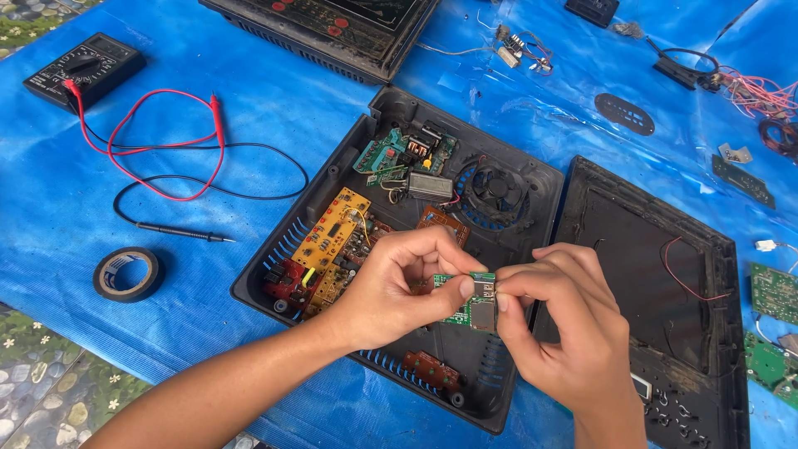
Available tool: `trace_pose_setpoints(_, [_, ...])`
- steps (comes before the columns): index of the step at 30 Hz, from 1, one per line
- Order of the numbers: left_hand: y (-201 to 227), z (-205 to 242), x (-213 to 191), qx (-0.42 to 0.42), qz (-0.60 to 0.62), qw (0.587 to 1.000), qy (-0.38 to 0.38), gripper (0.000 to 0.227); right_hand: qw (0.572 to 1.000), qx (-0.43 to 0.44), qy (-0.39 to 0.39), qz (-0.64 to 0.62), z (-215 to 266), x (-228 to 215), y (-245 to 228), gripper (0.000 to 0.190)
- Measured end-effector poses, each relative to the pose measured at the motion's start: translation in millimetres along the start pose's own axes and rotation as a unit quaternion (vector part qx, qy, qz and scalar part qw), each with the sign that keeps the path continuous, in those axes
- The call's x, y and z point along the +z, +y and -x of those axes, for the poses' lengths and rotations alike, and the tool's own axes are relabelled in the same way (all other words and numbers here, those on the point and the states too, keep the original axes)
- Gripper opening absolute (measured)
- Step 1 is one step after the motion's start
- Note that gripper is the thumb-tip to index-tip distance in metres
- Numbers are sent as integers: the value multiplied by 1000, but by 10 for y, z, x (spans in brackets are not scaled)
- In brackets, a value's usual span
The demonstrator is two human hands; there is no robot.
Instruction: Assembling and connecting small circuit modules and wires within an electronic device housing
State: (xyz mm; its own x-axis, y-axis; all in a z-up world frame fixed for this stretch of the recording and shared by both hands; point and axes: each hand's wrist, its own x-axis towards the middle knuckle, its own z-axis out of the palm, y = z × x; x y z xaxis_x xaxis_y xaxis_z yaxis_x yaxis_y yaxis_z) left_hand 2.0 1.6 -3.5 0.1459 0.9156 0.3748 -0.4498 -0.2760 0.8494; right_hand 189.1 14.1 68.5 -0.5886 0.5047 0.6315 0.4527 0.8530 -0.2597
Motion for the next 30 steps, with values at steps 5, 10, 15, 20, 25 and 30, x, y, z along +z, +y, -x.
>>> trace_pose_setpoints(5, [43,-8,-3,-1,9,1000,-8,7,1000,-20,2,18,22,-15,26,6])
trace_pose_setpoints(10, [92,-50,-54,-4,-10,1000,-15,8,999,-35,7,41,-6,21,-3,8])
trace_pose_setpoints(15, [81,-54,-56,-4,-5,1000,-9,7,999,-14,33,40,-16,80,-45,10])
trace_pose_setpoints(20, [23,-15,17,-5,9,1000,-7,5,999,24,26,-19,52,48,30,5])
trace_pose_setpoints(25, [48,-29,-12,-6,8,1000,-10,7,997,39,28,-54,72,47,65,5])
trace_pose_setpoints(30, [93,-27,19,18,-14,1000,6,16,998,22,20,-49,63,39,77,3])
